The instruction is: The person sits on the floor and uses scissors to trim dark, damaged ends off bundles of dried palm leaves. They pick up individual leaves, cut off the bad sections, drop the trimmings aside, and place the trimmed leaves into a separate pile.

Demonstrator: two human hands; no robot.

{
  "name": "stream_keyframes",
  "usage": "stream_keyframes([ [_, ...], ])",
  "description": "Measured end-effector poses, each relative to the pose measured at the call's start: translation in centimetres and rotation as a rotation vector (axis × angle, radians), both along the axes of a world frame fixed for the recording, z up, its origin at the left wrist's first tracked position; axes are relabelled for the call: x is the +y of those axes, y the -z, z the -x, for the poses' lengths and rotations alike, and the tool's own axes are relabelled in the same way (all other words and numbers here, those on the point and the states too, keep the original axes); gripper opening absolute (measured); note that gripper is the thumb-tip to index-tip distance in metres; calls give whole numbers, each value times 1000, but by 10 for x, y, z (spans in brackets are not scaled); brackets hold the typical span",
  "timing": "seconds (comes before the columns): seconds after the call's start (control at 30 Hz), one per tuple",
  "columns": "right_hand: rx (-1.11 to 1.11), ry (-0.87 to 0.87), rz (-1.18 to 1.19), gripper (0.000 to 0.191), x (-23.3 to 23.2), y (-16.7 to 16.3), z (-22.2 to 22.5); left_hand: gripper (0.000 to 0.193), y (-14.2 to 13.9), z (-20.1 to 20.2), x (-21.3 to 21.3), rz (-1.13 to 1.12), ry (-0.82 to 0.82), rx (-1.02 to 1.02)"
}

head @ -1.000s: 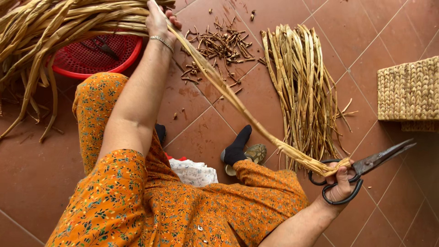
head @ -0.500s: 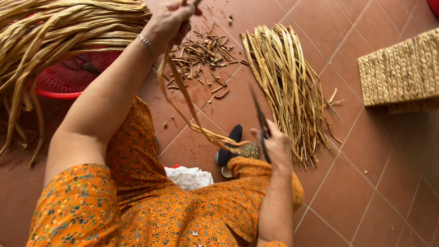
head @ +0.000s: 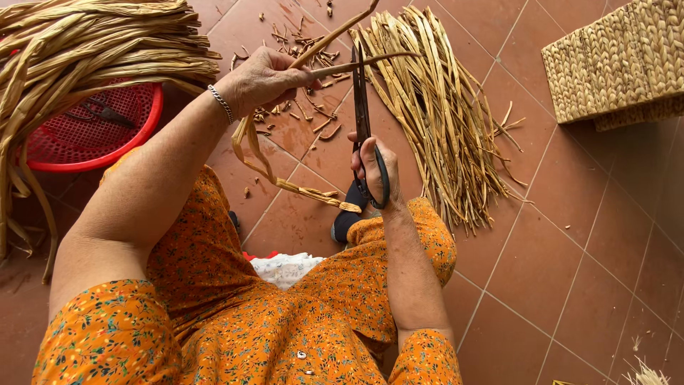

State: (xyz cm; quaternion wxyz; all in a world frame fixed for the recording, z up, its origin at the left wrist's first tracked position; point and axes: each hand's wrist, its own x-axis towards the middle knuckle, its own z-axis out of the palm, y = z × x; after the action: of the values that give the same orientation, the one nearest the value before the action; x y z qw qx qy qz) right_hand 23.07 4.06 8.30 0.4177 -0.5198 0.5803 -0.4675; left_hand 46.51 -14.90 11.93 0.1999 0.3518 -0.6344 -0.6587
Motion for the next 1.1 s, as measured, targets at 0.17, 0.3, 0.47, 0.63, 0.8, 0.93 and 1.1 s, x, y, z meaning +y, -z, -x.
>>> stream_keyframes([
  [0.17,45,25,-26,70,-3,1,-7,26,5,0,-3,39,12,-66],
  [0.3,100,61,-16,69,-4,4,-14,27,6,-2,-5,23,13,-37],
  [0.47,78,131,-30,70,-5,2,-14,29,3,-5,-5,71,26,-83],
  [0.63,-163,111,-7,77,-11,-6,4,46,9,-4,-4,158,67,-220],
  [0.8,-31,118,32,81,-9,-9,21,48,19,-7,-4,379,131,-283],
  [0.93,27,146,33,80,-8,-5,32,48,19,-14,-4,376,143,-412],
  [1.1,187,169,46,75,-8,1,39,46,14,-20,-3,453,147,-413],
])
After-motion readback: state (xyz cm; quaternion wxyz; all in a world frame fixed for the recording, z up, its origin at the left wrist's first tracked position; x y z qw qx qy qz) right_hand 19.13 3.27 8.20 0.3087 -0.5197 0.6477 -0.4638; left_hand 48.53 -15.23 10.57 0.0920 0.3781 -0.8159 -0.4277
